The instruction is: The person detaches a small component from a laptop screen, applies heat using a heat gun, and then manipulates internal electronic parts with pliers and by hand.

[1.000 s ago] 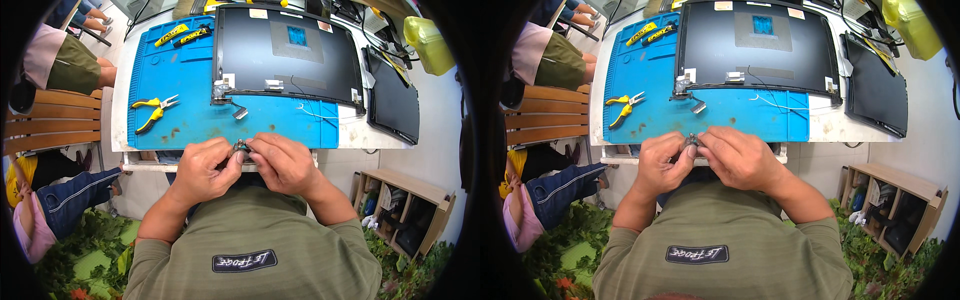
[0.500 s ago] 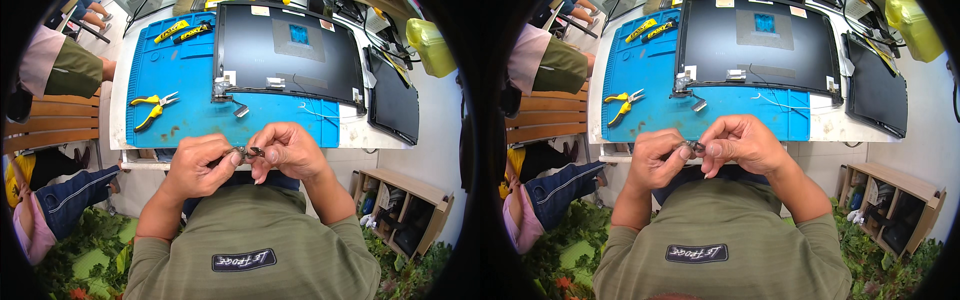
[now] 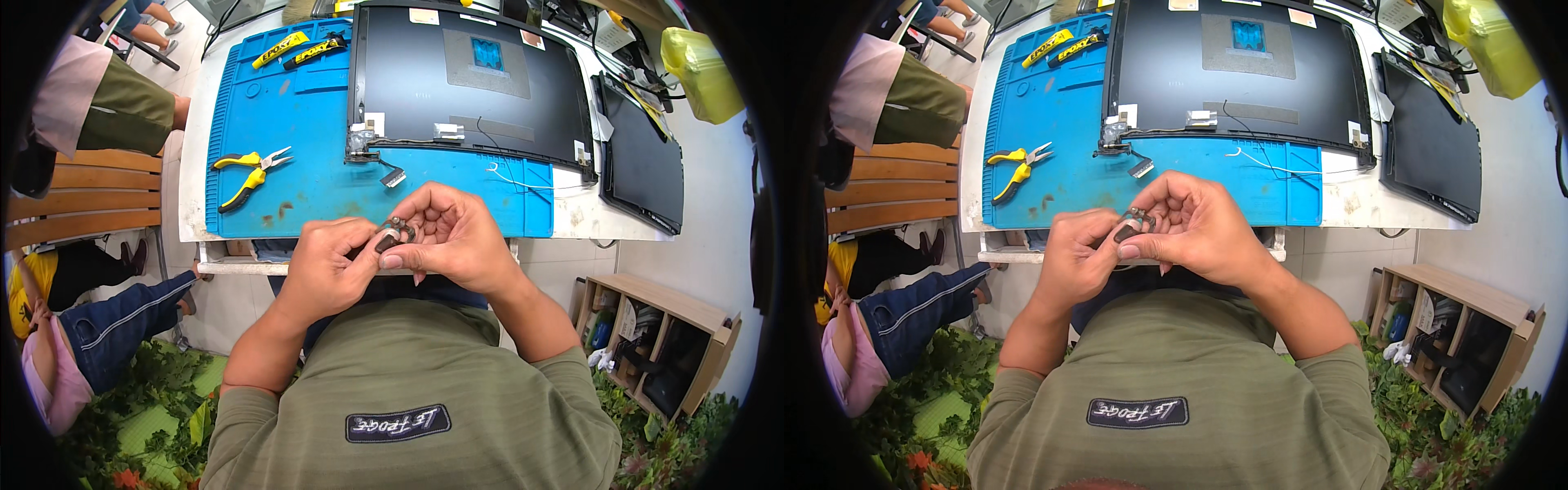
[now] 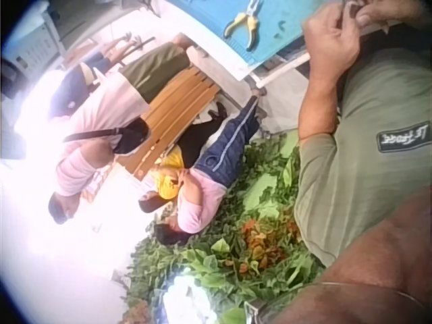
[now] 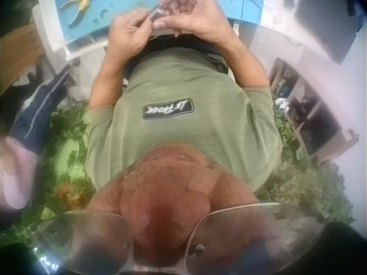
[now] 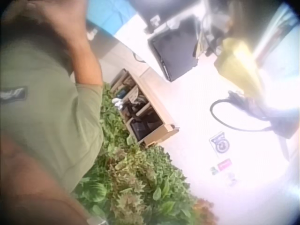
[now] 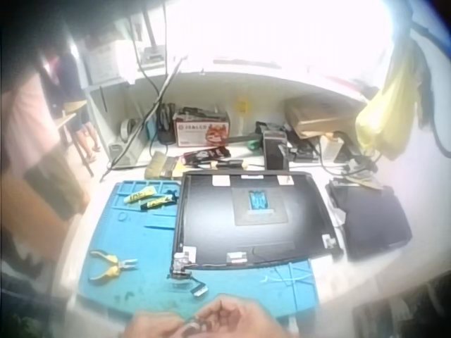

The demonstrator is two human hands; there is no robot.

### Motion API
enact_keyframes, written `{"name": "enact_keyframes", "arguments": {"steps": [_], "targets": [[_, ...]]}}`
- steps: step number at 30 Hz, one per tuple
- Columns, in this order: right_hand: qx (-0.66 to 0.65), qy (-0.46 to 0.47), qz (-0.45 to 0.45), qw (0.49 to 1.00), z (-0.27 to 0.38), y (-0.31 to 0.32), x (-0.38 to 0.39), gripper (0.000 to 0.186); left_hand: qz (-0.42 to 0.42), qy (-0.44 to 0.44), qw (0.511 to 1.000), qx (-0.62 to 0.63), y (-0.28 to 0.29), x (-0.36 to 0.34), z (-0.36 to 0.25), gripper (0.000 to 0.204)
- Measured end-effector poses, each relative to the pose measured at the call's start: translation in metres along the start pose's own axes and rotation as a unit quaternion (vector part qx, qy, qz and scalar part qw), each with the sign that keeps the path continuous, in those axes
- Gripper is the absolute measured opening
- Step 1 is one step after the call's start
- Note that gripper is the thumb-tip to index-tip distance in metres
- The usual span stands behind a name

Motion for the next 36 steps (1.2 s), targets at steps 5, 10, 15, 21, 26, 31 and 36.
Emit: {"name": "enact_keyframes", "arguments": {"steps": [5,10,15,21,26,31,36], "targets": [[-0.024,0.023,-0.018,0.999,-0.002,0.003,0.0,0.04,0.056,0.017,0.998,-0.008,0.002,-0.002,0.005,0.012],[-0.036,0.017,-0.016,0.999,-0.007,0.004,0.002,0.039,0.068,0.025,0.996,0.042,0.003,-0.002,0.003,0.017],[0.002,0.004,-0.018,1.0,-0.007,0.002,0.003,0.035,0.078,-0.023,0.996,0.036,0.007,-0.004,-0.003,0.026],[0.132,0.092,-0.046,0.986,-0.001,0.006,0.003,0.039,0.033,0.003,0.999,0.023,0.003,-0.001,0.006,0.038],[0.315,0.269,-0.098,0.905,0.03,-0.013,0.015,0.045,0.005,0.101,0.987,0.126,-0.001,0.003,0.022,0.045],[0.387,0.337,-0.11,0.851,0.033,-0.019,0.022,0.044,0.019,0.085,0.988,0.127,0.0,0.002,0.021,0.048],[0.359,0.359,-0.1,0.856,0.039,-0.018,0.023,0.042,0.038,0.094,0.96,0.262,-0.006,0.002,0.022,0.047]]}}
Point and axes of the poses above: each hand's wrist, its own x-axis away from the middle knuckle, its own y-axis out of the back of the hand, z = x × y, the point moved 8 cm from there along -x, towards the middle knuckle, and after that the axes turned 8 degrees about -x, right-handed, at the moved point
